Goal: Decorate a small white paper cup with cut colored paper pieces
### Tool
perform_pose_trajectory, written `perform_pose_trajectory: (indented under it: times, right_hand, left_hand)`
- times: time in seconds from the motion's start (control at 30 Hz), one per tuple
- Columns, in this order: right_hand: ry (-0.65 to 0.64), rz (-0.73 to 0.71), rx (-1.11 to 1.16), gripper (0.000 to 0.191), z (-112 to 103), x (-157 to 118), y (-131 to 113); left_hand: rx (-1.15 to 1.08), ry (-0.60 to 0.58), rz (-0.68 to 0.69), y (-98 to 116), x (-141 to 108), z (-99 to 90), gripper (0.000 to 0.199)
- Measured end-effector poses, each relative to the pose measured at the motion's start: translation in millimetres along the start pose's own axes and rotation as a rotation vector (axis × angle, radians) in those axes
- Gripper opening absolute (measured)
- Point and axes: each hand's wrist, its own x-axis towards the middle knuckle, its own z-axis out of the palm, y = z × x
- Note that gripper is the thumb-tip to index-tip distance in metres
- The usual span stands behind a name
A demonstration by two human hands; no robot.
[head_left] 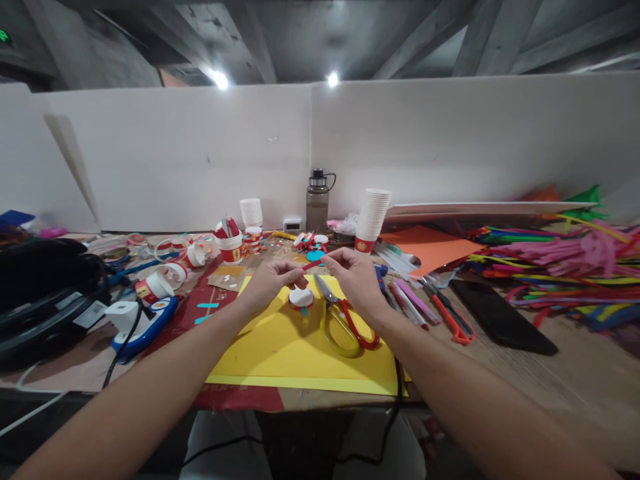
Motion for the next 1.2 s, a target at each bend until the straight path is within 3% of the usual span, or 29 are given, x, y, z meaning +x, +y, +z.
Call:
perform_pose_trajectory:
  times: [0.13, 0.23, 0.5, 0.87, 1.2]
  right_hand:
    - [-0.019, -0.002, -0.004, 0.022, -0.5, 0.9, 0.9]
    - [-0.054, -0.014, -0.048, 0.021, -0.6, 0.6, 2.7]
    - [-0.284, -0.093, -0.239, 0.015, 5.0, -7.6, -0.3]
    - [-0.399, -0.056, -0.231, 0.014, 15.8, -16.1, 5.8]
    - [-0.381, -0.085, -0.251, 0.014, 16.5, -16.9, 9.6]
  left_hand:
    - [-0.036, 0.083, 0.028, -1.2, 5.2, -10.5, 0.027]
    - [-0.210, 0.126, -0.009, -0.4, 7.1, -15.4, 0.027]
    - [-0.563, 0.174, -0.077, -4.0, 12.7, -17.1, 0.032]
    - [-0.623, 0.172, -0.084, 0.6, 7.6, -9.3, 0.019]
    - [-0.655, 0.204, -0.103, 6.7, 6.1, -5.1, 0.009]
